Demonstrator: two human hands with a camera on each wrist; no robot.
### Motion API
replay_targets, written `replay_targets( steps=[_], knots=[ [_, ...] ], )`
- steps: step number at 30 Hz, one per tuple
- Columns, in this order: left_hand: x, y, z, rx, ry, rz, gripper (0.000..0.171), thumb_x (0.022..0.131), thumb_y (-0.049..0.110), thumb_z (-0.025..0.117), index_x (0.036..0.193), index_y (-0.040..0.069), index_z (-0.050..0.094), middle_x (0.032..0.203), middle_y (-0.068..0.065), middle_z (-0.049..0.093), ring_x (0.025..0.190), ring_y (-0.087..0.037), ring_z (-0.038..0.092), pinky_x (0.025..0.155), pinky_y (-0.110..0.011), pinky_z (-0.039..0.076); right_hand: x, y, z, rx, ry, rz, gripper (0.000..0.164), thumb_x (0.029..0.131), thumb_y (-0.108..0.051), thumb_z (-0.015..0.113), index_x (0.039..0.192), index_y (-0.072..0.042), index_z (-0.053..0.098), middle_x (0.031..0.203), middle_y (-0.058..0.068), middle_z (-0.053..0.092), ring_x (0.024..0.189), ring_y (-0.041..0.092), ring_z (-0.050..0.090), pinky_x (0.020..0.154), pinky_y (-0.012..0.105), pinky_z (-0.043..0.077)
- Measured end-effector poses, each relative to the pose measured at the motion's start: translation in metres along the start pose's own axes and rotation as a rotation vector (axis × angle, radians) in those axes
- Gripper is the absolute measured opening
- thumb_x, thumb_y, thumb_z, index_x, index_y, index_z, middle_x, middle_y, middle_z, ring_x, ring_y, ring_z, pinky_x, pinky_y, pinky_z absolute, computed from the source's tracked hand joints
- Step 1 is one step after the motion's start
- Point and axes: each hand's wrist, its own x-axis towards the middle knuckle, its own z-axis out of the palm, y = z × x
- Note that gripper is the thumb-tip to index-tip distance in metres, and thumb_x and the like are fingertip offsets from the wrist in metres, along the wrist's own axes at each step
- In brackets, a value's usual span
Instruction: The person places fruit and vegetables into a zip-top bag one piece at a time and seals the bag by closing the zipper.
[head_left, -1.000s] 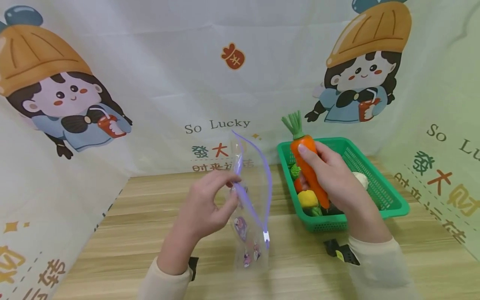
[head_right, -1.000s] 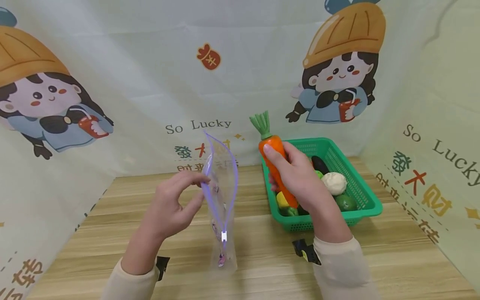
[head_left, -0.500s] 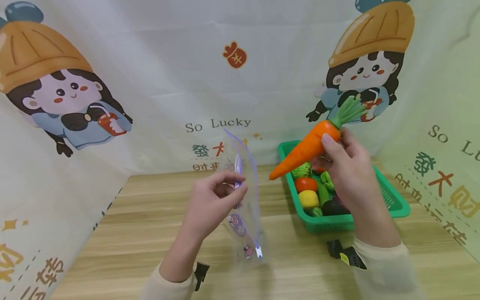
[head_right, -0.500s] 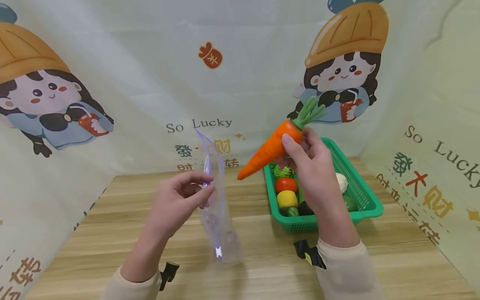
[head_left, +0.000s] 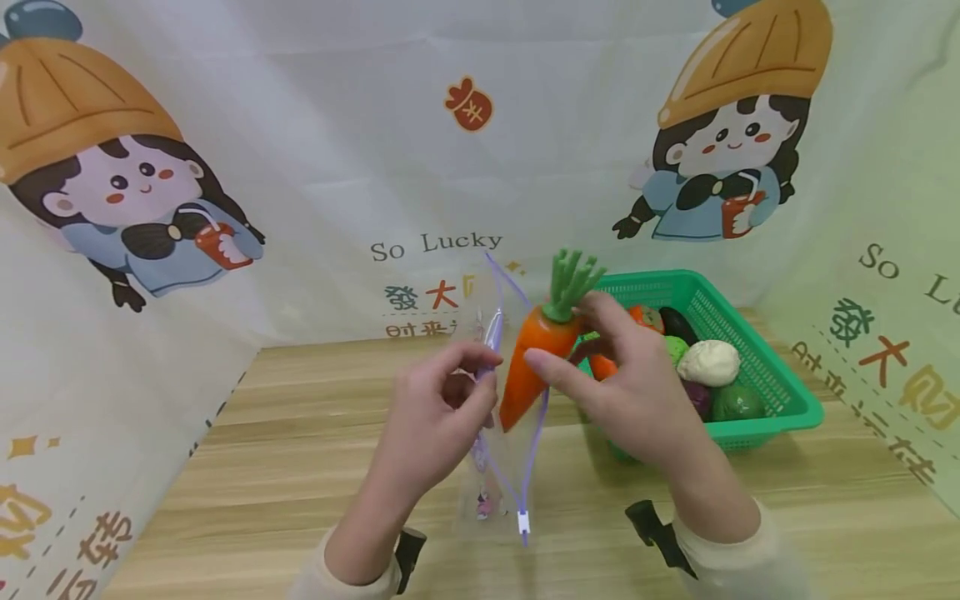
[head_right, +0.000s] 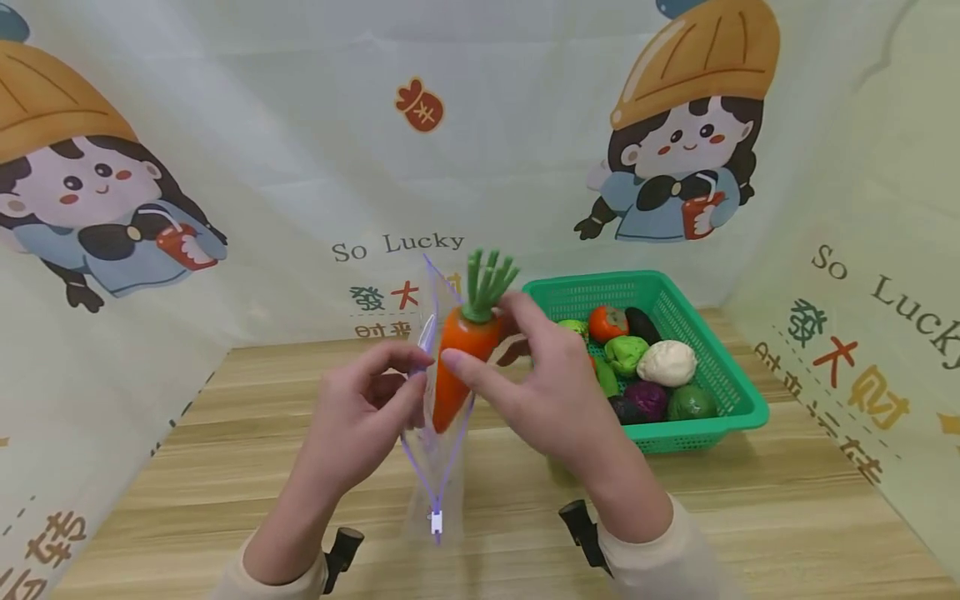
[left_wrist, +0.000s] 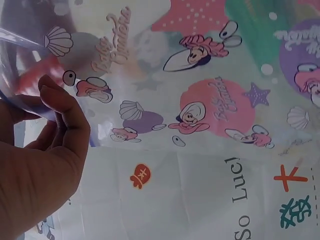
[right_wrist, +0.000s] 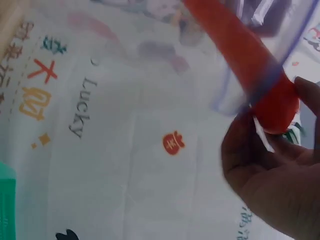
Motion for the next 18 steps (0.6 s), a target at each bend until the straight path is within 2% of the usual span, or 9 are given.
replay_targets(
  steps=[2,5,7,8,10,12,13,15,18],
  knots=[
    [0.0,-0.004,0.0,-0.068,0.001,-0.043,0.016,0.09,-0.004,0.057,0.099,0.006,0.066,0.077,-0.008,0.062,0.051,-0.018,0.057,0.045,-0.026,0.051,0.0,0.002,0.007,-0.078,-0.065,0.093,0.04,0.085,-0.039,0.073,0.116,-0.018,0.059,0.115,-0.007,0.055,0.093,0.012,0.056,0.076,0.032,0.053],
    [-0.001,-0.004,-0.002,-0.169,0.013,-0.114,0.013,0.094,0.001,0.056,0.101,0.007,0.066,0.07,-0.012,0.059,0.054,-0.022,0.058,0.047,-0.025,0.05,0.002,0.006,0.017,-0.141,-0.148,0.225,0.047,0.082,-0.052,0.07,0.114,-0.019,0.062,0.132,-0.002,0.039,0.1,0.019,0.052,0.082,0.038,0.052],
    [0.0,-0.002,-0.005,-0.212,0.033,-0.145,0.011,0.095,0.004,0.056,0.101,0.006,0.066,0.065,-0.013,0.056,0.054,-0.024,0.057,0.045,-0.024,0.046,0.003,0.009,0.02,-0.152,-0.209,0.316,0.049,0.081,-0.056,0.069,0.113,-0.018,0.064,0.131,0.001,0.04,0.097,0.022,0.054,0.078,0.038,0.053],
    [0.0,-0.002,-0.007,-0.224,0.047,-0.159,0.01,0.095,0.005,0.057,0.1,0.006,0.066,0.063,-0.013,0.056,0.054,-0.024,0.056,0.044,-0.023,0.045,0.003,0.011,0.021,-0.161,-0.244,0.358,0.049,0.081,-0.057,0.068,0.112,-0.019,0.064,0.125,0.002,0.047,0.09,0.023,0.057,0.073,0.038,0.054],
    [0.002,0.0,-0.013,-0.251,0.08,-0.193,0.008,0.093,0.006,0.062,0.099,0.004,0.067,0.061,-0.012,0.056,0.054,-0.024,0.056,0.045,-0.024,0.046,0.005,0.015,0.02,-0.154,-0.321,0.427,0.048,0.08,-0.055,0.07,0.112,-0.02,0.064,0.101,0.004,0.06,0.072,0.023,0.06,0.06,0.034,0.052],
    [0.004,0.0,-0.021,-0.259,0.113,-0.236,0.01,0.089,0.006,0.067,0.098,0.002,0.068,0.064,-0.011,0.059,0.053,-0.023,0.056,0.047,-0.024,0.049,0.006,0.02,0.016,-0.115,-0.388,0.475,0.047,0.082,-0.046,0.073,0.119,-0.019,0.062,0.071,0.004,0.061,0.055,0.022,0.058,0.051,0.031,0.048],
    [0.005,-0.001,-0.026,-0.248,0.13,-0.26,0.011,0.087,0.005,0.068,0.098,0.001,0.068,0.066,-0.011,0.06,0.053,-0.022,0.057,0.049,-0.025,0.051,0.007,0.023,0.013,-0.091,-0.413,0.491,0.047,0.083,-0.039,0.074,0.123,-0.018,0.061,0.061,0.004,0.059,0.049,0.022,0.056,0.048,0.03,0.046],
    [0.007,-0.002,-0.036,-0.159,0.15,-0.301,0.013,0.084,0.003,0.069,0.097,0.0,0.069,0.074,-0.01,0.063,0.052,-0.019,0.059,0.051,-0.026,0.053,0.009,0.028,0.007,-0.078,-0.448,0.494,0.048,0.086,-0.023,0.07,0.131,-0.014,0.056,0.052,0.004,0.055,0.043,0.02,0.053,0.046,0.029,0.044],
    [0.008,-0.006,-0.052,0.075,0.168,-0.336,0.013,0.082,0.0,0.063,0.091,0.002,0.071,0.085,-0.008,0.061,0.052,-0.017,0.06,0.048,-0.026,0.053,0.011,0.033,-0.005,-0.07,-0.439,0.522,0.045,0.089,-0.005,0.055,0.133,-0.011,0.056,0.05,0.004,0.05,0.037,0.017,0.042,0.039,0.025,0.037]
  ],
)
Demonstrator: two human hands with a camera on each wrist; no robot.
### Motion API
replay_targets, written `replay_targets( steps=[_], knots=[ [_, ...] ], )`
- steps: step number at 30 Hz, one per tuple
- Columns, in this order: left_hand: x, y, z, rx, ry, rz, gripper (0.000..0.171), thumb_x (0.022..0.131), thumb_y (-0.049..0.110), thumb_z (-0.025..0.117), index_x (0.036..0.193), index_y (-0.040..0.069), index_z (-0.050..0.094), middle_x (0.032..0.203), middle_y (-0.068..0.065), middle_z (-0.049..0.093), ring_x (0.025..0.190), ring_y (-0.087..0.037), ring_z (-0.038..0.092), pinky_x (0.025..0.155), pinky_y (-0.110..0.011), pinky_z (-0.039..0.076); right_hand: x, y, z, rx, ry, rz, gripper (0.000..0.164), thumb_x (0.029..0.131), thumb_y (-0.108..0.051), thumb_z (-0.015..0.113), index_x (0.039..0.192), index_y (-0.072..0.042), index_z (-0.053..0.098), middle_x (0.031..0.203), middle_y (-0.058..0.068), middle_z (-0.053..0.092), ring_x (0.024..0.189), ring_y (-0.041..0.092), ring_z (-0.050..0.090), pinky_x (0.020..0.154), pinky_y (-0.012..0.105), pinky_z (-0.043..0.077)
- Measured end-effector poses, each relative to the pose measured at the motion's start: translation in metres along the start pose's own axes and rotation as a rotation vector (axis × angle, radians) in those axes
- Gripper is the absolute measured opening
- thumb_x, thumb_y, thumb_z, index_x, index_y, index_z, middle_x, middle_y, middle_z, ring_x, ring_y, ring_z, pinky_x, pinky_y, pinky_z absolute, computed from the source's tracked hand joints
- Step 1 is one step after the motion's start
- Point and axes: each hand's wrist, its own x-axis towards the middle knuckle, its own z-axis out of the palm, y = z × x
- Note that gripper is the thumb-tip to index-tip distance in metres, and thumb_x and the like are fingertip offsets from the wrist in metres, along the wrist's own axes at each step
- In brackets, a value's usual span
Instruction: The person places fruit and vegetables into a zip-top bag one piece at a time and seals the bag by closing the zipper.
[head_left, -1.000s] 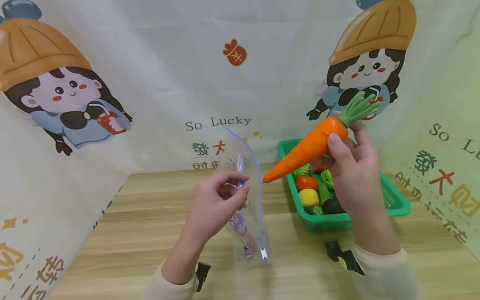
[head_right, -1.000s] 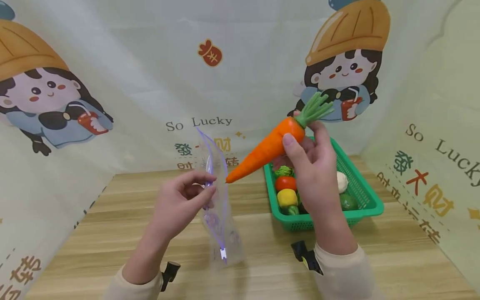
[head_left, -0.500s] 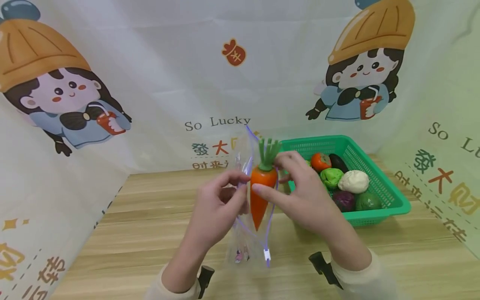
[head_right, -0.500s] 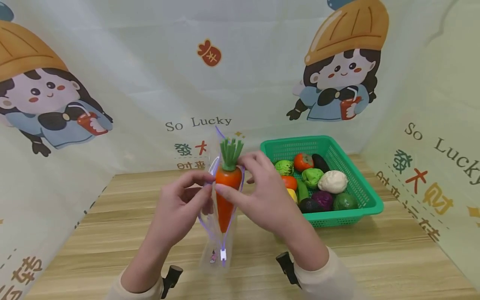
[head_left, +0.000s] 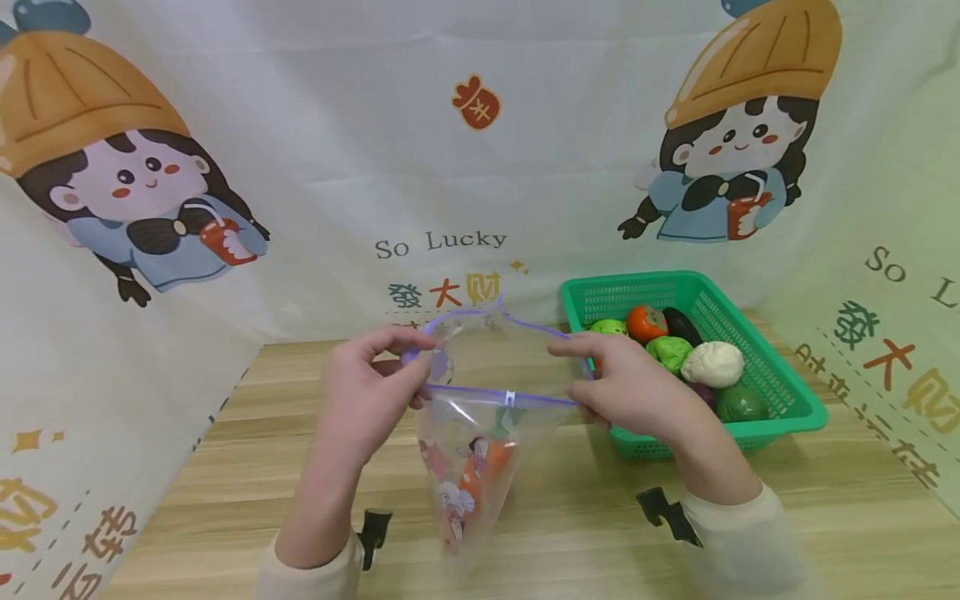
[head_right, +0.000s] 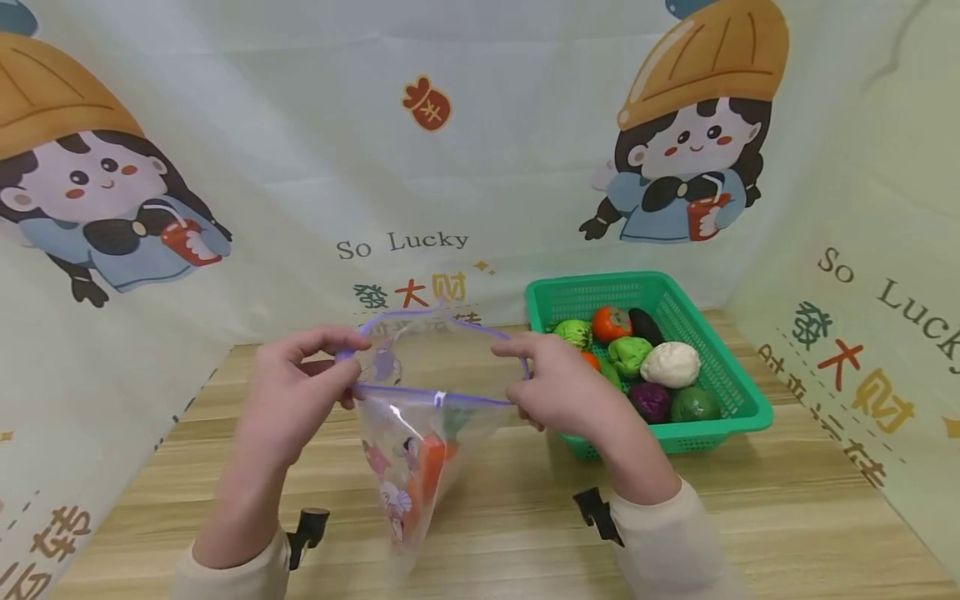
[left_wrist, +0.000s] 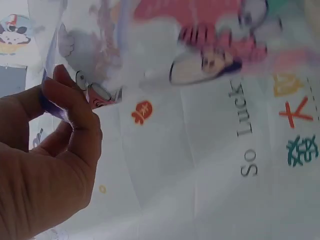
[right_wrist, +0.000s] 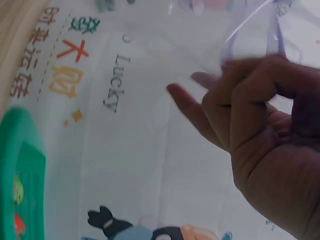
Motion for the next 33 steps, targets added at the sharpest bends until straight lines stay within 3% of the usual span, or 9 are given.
replay_targets(
  steps=[2,6,9,12,17,19,22,27,33],
  knots=[
    [0.002,-0.002,-0.006,0.155,0.013,-0.003,0.014,0.083,0.002,0.059,0.086,0.004,0.073,0.092,-0.005,0.058,0.052,-0.016,0.061,0.046,-0.026,0.053,-0.002,0.003,-0.008,-0.006,0.025,0.011,0.044,0.089,-0.002,0.045,0.128,-0.013,0.06,0.07,0.004,0.059,0.035,0.016,0.034,0.036,0.024,0.032],
    [0.004,-0.006,-0.006,0.347,-0.06,0.043,0.024,0.087,0.009,0.052,0.087,0.01,0.076,0.101,0.002,0.057,0.054,-0.013,0.058,0.044,-0.028,0.048,-0.004,0.004,-0.017,-0.009,0.064,0.029,0.046,0.088,-0.004,0.036,0.122,-0.016,0.064,0.065,0.001,0.054,0.035,0.014,0.026,0.035,0.023,0.023],
    [0.003,-0.007,-0.002,0.399,-0.151,0.129,0.027,0.09,0.012,0.049,0.099,0.014,0.075,0.102,0.005,0.06,0.052,-0.011,0.053,0.041,-0.028,0.043,-0.005,0.003,-0.019,0.002,0.087,0.027,0.048,0.087,-0.003,0.035,0.123,-0.019,0.064,0.046,0.001,0.038,0.038,0.015,0.03,0.035,0.023,0.022],
    [0.003,-0.008,0.001,0.365,-0.225,0.205,0.025,0.094,0.016,0.052,0.11,0.014,0.071,0.103,0.006,0.06,0.057,-0.012,0.055,0.044,-0.028,0.047,-0.006,0.003,-0.021,0.022,0.133,-0.004,0.048,0.087,-0.003,0.037,0.123,-0.021,0.063,0.05,0.006,0.048,0.041,0.018,0.039,0.036,0.024,0.024],
    [0.006,-0.012,0.003,0.288,-0.318,0.352,0.02,0.099,0.026,0.054,0.106,0.013,0.068,0.107,0.005,0.059,0.078,-0.009,0.06,0.061,-0.026,0.056,-0.003,0.005,-0.02,0.099,0.192,-0.08,0.045,0.093,-0.005,0.042,0.128,-0.026,0.061,0.094,0.007,0.065,0.058,0.023,0.058,0.045,0.028,0.047],
    [0.008,-0.015,0.003,0.279,-0.355,0.464,0.015,0.098,0.025,0.057,0.1,0.014,0.066,0.118,0.003,0.055,0.084,-0.008,0.058,0.066,-0.025,0.056,-0.001,0.007,-0.02,0.165,0.207,-0.107,0.039,0.097,-0.008,0.045,0.129,-0.024,0.061,0.102,0.009,0.063,0.065,0.025,0.062,0.055,0.031,0.056],
    [0.01,-0.019,0.004,0.305,-0.381,0.68,0.005,0.092,0.018,0.067,0.096,0.015,0.065,0.136,-0.001,0.046,0.091,-0.009,0.054,0.071,-0.027,0.053,0.003,0.013,-0.021,0.256,0.223,-0.132,0.032,0.099,-0.012,0.048,0.126,-0.019,0.064,0.089,0.018,0.06,0.068,0.027,0.063,0.064,0.034,0.059],
    [0.016,-0.021,0.009,0.291,-0.351,0.991,0.016,0.081,0.001,0.073,0.094,0.01,0.068,0.115,-0.003,0.061,0.092,-0.013,0.055,0.074,-0.026,0.05,0.008,0.021,-0.021,0.306,0.196,-0.186,0.027,0.102,-0.016,0.049,0.124,-0.011,0.064,0.083,0.019,0.061,0.069,0.027,0.063,0.068,0.034,0.059],
    [0.015,-0.022,0.011,0.298,-0.254,1.052,0.017,0.081,-0.002,0.073,0.095,0.007,0.069,0.1,-0.005,0.058,0.082,-0.013,0.052,0.065,-0.024,0.048,0.007,0.022,-0.024,0.287,0.174,-0.214,0.029,0.102,-0.022,0.05,0.125,-0.011,0.063,0.092,0.016,0.063,0.07,0.027,0.063,0.068,0.039,0.059]
  ],
)
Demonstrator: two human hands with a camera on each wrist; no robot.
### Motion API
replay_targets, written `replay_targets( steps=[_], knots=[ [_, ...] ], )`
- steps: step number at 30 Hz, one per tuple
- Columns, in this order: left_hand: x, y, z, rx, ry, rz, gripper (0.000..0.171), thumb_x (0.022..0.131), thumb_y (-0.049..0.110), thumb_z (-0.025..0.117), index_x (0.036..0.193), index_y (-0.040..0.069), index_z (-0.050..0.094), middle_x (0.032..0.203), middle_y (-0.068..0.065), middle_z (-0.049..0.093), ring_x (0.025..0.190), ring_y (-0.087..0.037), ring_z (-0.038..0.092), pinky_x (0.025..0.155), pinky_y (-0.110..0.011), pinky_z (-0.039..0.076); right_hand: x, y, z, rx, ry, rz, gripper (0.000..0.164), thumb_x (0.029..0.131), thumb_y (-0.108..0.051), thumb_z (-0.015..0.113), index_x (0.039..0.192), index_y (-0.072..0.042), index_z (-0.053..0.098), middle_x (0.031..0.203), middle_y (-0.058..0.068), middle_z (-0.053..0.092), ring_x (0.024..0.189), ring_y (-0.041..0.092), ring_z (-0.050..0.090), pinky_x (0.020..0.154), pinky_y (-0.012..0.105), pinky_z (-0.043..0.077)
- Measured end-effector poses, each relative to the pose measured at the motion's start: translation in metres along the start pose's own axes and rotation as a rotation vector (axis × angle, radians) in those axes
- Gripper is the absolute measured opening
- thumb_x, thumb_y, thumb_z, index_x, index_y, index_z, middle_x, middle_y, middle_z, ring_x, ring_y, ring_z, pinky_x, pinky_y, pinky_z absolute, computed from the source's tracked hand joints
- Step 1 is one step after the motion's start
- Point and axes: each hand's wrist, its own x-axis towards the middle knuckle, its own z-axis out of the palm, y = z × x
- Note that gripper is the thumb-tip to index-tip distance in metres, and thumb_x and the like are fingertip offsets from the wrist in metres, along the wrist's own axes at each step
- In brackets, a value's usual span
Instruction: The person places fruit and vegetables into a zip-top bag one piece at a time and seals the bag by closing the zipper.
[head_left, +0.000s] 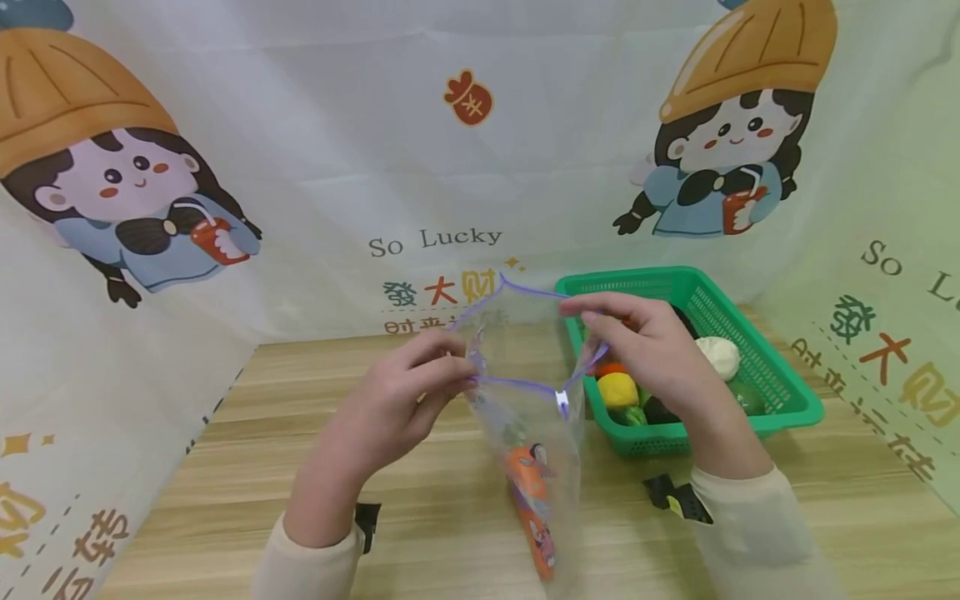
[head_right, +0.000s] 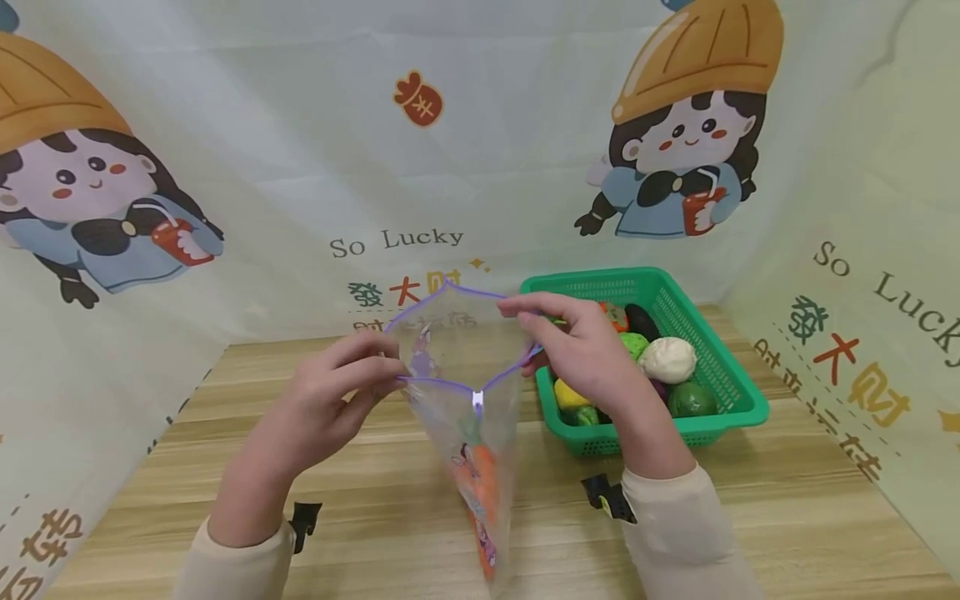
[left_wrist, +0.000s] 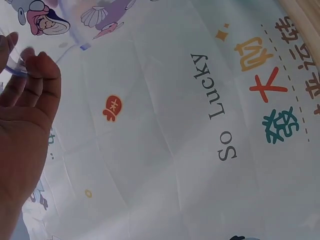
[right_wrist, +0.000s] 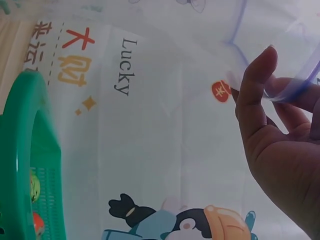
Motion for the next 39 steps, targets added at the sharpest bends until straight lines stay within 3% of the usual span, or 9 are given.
replay_targets(
  steps=[5,9,14,18,21,24,29,34,39],
  knots=[
    [0.002,0.002,-0.002,0.05,0.088,0.008,0.013,0.081,-0.003,0.072,0.093,0.003,0.07,0.097,-0.009,0.055,0.078,-0.015,0.05,0.061,-0.025,0.047,-0.001,-0.001,-0.004,0.009,-0.018,-0.009,0.029,0.101,-0.022,0.052,0.125,-0.009,0.063,0.116,0.01,0.062,0.074,0.027,0.064,0.07,0.038,0.059],
    [0.008,0.005,-0.003,0.028,0.147,0.05,0.017,0.077,-0.008,0.073,0.092,0.0,0.069,0.093,-0.01,0.054,0.072,-0.014,0.048,0.058,-0.022,0.044,-0.001,0.0,-0.006,0.025,-0.01,-0.013,0.029,0.101,-0.023,0.052,0.122,-0.007,0.064,0.119,0.01,0.062,0.076,0.028,0.065,0.073,0.036,0.058],
    [0.011,0.007,-0.006,-0.006,0.169,0.061,0.019,0.075,-0.012,0.072,0.091,-0.001,0.068,0.09,-0.011,0.052,0.068,-0.013,0.046,0.057,-0.021,0.041,-0.001,-0.001,-0.008,0.027,-0.021,-0.02,0.033,0.101,-0.025,0.052,0.128,-0.008,0.06,0.12,0.012,0.062,0.083,0.027,0.066,0.077,0.034,0.058],
    [0.011,0.007,-0.007,-0.013,0.161,0.06,0.02,0.076,-0.012,0.072,0.092,0.0,0.068,0.091,-0.011,0.054,0.07,-0.014,0.049,0.059,-0.021,0.044,-0.001,0.001,-0.016,0.006,-0.089,0.034,0.043,0.101,-0.032,0.05,0.141,-0.014,0.047,0.124,0.012,0.06,0.087,0.028,0.067,0.078,0.037,0.057],
    [0.012,0.007,-0.008,-0.017,0.158,0.061,0.023,0.074,-0.013,0.072,0.093,0.0,0.067,0.092,-0.011,0.055,0.07,-0.014,0.051,0.06,-0.022,0.045,-0.001,0.006,-0.026,-0.13,-0.147,0.095,0.049,0.101,-0.042,0.047,0.144,-0.018,0.042,0.121,0.009,0.061,0.086,0.027,0.067,0.079,0.039,0.057],
    [0.014,0.01,-0.01,-0.018,0.164,0.062,0.026,0.071,-0.015,0.073,0.092,-0.001,0.067,0.091,-0.011,0.056,0.07,-0.014,0.051,0.059,-0.022,0.045,-0.002,0.016,-0.038,-0.401,-0.191,0.133,0.051,0.1,-0.048,0.046,0.14,-0.018,0.048,0.116,0.006,0.063,0.088,0.022,0.064,0.079,0.039,0.054],
    [0.018,0.015,-0.013,-0.031,0.179,0.056,0.028,0.065,-0.019,0.073,0.087,-0.002,0.066,0.087,-0.011,0.057,0.072,-0.017,0.054,0.059,-0.025,0.047,-0.003,0.042,-0.055,-0.762,-0.313,0.265,0.045,0.095,-0.034,0.059,0.13,-0.006,0.058,0.119,0.017,0.061,0.09,0.024,0.056,0.074,0.039,0.049],
    [0.019,0.018,-0.015,-0.047,0.186,0.03,0.027,0.063,-0.021,0.073,0.082,-0.005,0.065,0.083,-0.011,0.057,0.07,-0.017,0.055,0.059,-0.025,0.05,-0.004,0.063,-0.065,-0.791,-0.451,0.423,0.047,0.087,-0.018,0.067,0.126,0.005,0.057,0.123,0.025,0.057,0.101,0.032,0.057,0.08,0.045,0.052],
    [0.02,0.018,-0.016,-0.048,0.197,0.008,0.026,0.062,-0.022,0.073,0.08,-0.006,0.065,0.083,-0.012,0.057,0.069,-0.018,0.055,0.055,-0.025,0.048,-0.004,0.07,-0.068,-0.753,-0.484,0.47,0.048,0.084,-0.016,0.069,0.127,0.003,0.058,0.123,0.023,0.058,0.107,0.034,0.054,0.083,0.046,0.051]
  ],
)
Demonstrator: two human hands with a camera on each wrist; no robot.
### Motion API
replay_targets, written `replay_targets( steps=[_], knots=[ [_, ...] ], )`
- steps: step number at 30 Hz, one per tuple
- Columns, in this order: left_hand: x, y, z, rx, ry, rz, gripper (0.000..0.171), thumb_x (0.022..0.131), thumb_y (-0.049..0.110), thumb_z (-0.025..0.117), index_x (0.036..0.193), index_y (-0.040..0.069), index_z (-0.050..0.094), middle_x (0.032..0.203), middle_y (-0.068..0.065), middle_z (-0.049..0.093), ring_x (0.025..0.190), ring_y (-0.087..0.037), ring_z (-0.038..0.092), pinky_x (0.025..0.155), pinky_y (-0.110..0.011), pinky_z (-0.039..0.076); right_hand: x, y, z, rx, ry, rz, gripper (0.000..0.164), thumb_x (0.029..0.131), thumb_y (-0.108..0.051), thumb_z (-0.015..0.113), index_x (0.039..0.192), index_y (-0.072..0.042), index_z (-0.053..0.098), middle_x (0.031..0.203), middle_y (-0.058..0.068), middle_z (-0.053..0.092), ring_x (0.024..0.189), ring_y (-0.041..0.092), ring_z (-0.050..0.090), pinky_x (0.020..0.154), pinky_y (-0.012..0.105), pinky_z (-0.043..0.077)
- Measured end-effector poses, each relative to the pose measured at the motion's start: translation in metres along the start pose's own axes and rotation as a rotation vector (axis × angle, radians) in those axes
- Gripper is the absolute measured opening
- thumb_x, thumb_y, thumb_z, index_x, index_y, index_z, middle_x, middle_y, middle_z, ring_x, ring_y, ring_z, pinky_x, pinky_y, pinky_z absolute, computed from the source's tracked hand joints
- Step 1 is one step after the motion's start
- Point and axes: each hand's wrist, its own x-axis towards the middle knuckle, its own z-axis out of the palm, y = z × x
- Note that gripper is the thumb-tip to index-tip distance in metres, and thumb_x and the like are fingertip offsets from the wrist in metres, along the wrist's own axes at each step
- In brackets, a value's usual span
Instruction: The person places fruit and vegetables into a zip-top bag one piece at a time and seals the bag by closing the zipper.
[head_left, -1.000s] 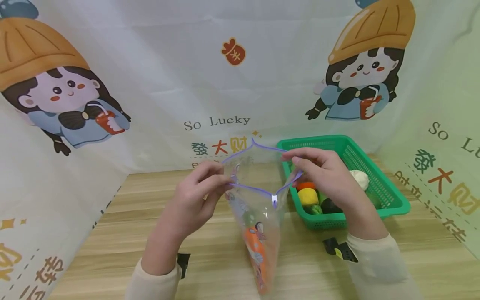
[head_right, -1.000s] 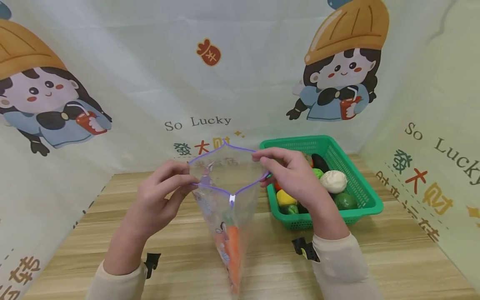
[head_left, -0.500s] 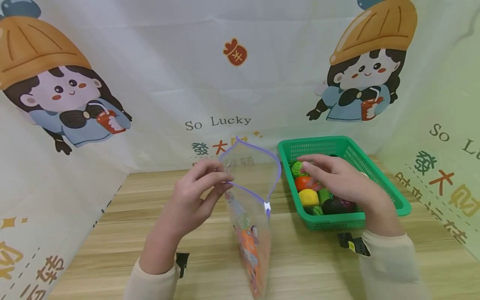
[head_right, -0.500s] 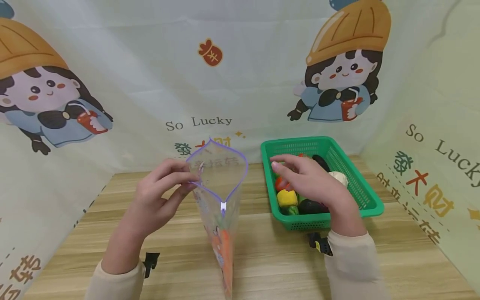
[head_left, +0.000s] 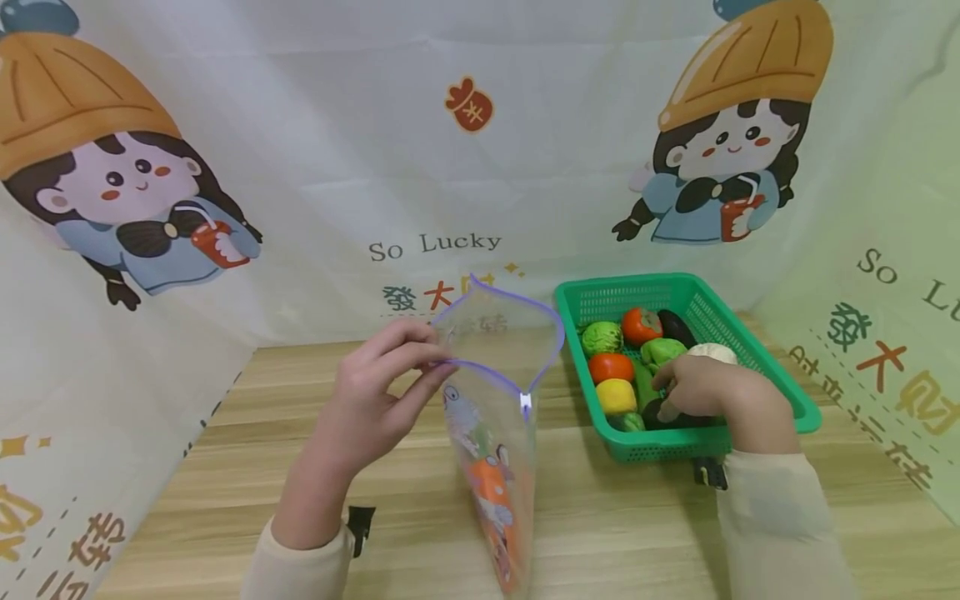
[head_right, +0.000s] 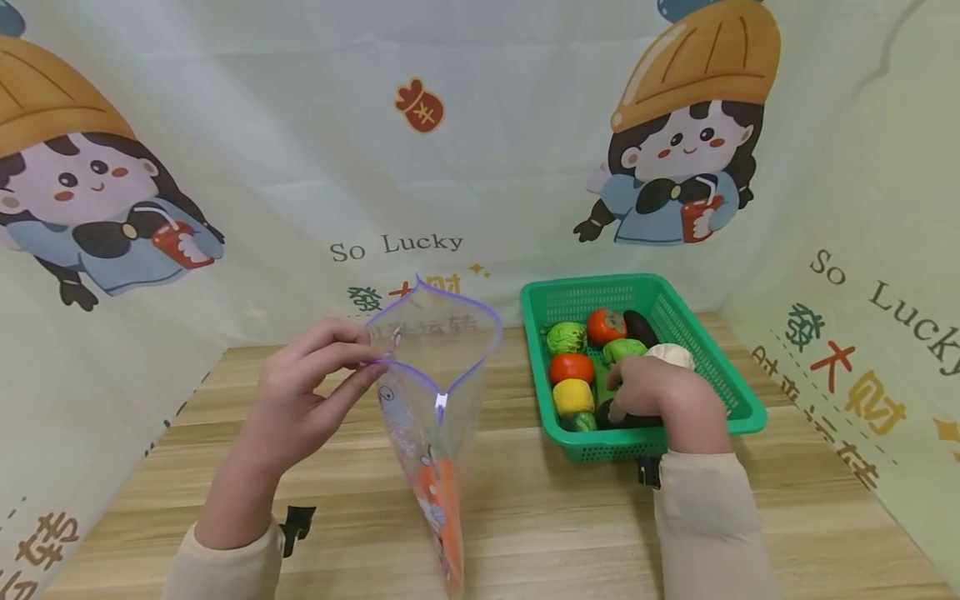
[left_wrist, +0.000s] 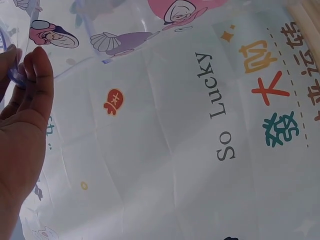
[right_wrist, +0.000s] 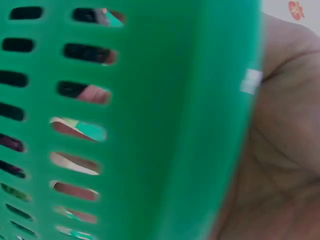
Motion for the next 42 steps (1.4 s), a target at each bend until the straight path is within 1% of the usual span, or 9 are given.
replay_targets(
  steps=[9,13,20,27,30,34,37,40,42],
  knots=[
    [0.002,0.002,-0.001,0.0,0.006,-0.01,0.026,0.062,-0.022,0.074,0.081,-0.007,0.065,0.082,-0.011,0.057,0.068,-0.016,0.058,0.061,-0.024,0.055,0.005,0.005,0.005,-0.038,-0.035,0.015,0.046,0.08,-0.02,0.071,0.121,-0.002,0.062,0.119,0.015,0.061,0.099,0.028,0.054,0.082,0.045,0.051],
    [0.0,0.001,-0.001,-0.003,0.004,-0.018,0.027,0.063,-0.021,0.074,0.083,-0.006,0.065,0.085,-0.012,0.058,0.071,-0.016,0.058,0.063,-0.023,0.054,0.006,0.007,0.005,-0.051,-0.031,0.014,0.044,0.08,-0.019,0.071,0.12,-0.002,0.063,0.117,0.015,0.062,0.097,0.027,0.054,0.08,0.044,0.051],
    [-0.014,-0.017,0.003,0.061,0.004,-0.047,0.024,0.068,-0.012,0.078,0.085,0.001,0.068,0.099,-0.013,0.062,0.091,-0.023,0.06,0.079,-0.031,0.052,0.004,0.007,0.005,-0.042,0.005,0.011,0.044,0.081,-0.02,0.071,0.118,0.001,0.063,0.115,0.015,0.063,0.094,0.025,0.056,0.079,0.042,0.052],
    [-0.017,-0.02,0.003,0.097,0.007,-0.066,0.02,0.071,-0.007,0.078,0.086,0.003,0.069,0.106,-0.012,0.064,0.097,-0.022,0.061,0.084,-0.031,0.051,-0.006,0.001,-0.004,0.003,0.112,-0.001,0.054,0.09,-0.025,0.065,0.129,0.007,0.043,0.11,0.02,0.059,0.081,0.025,0.056,0.068,0.039,0.05],
    [-0.015,-0.018,0.002,0.102,0.001,-0.055,0.02,0.071,-0.008,0.078,0.086,0.002,0.069,0.103,-0.011,0.064,0.097,-0.023,0.061,0.085,-0.03,0.051,-0.01,-0.002,-0.008,-0.001,0.138,-0.016,0.057,0.093,-0.025,0.062,0.134,0.005,0.038,0.113,0.024,0.059,0.085,0.028,0.056,0.07,0.041,0.049],
    [-0.013,-0.017,0.002,0.1,-0.001,-0.043,0.021,0.071,-0.008,0.078,0.087,0.002,0.069,0.098,-0.009,0.066,0.094,-0.023,0.06,0.085,-0.029,0.05,-0.012,-0.003,-0.011,-0.046,0.179,-0.047,0.056,0.096,-0.026,0.058,0.139,0.003,0.037,0.123,0.029,0.056,0.097,0.034,0.056,0.078,0.049,0.048],
    [-0.013,-0.016,0.002,0.092,0.001,-0.041,0.021,0.07,-0.009,0.078,0.086,0.001,0.069,0.096,-0.008,0.066,0.092,-0.023,0.06,0.085,-0.027,0.049,-0.016,-0.007,-0.014,-0.051,0.268,-0.08,0.052,0.098,-0.025,0.054,0.142,0.0,0.038,0.126,0.029,0.054,0.101,0.036,0.055,0.082,0.052,0.048],
    [-0.013,-0.014,0.002,0.088,-0.001,-0.042,0.022,0.07,-0.009,0.078,0.087,0.001,0.069,0.096,-0.008,0.066,0.091,-0.022,0.06,0.085,-0.026,0.049,-0.026,-0.019,-0.019,0.031,0.382,-0.133,0.05,0.101,-0.026,0.05,0.145,-0.006,0.036,0.123,0.028,0.055,0.087,0.03,0.061,0.074,0.047,0.051],
    [-0.011,-0.013,0.002,0.085,-0.001,-0.039,0.022,0.069,-0.009,0.078,0.087,0.001,0.069,0.096,-0.008,0.066,0.091,-0.022,0.06,0.084,-0.026,0.049,-0.035,-0.03,-0.022,0.13,0.473,-0.205,0.05,0.102,-0.027,0.049,0.147,-0.011,0.034,0.127,0.025,0.052,0.083,0.026,0.065,0.069,0.041,0.055]
  ],
)
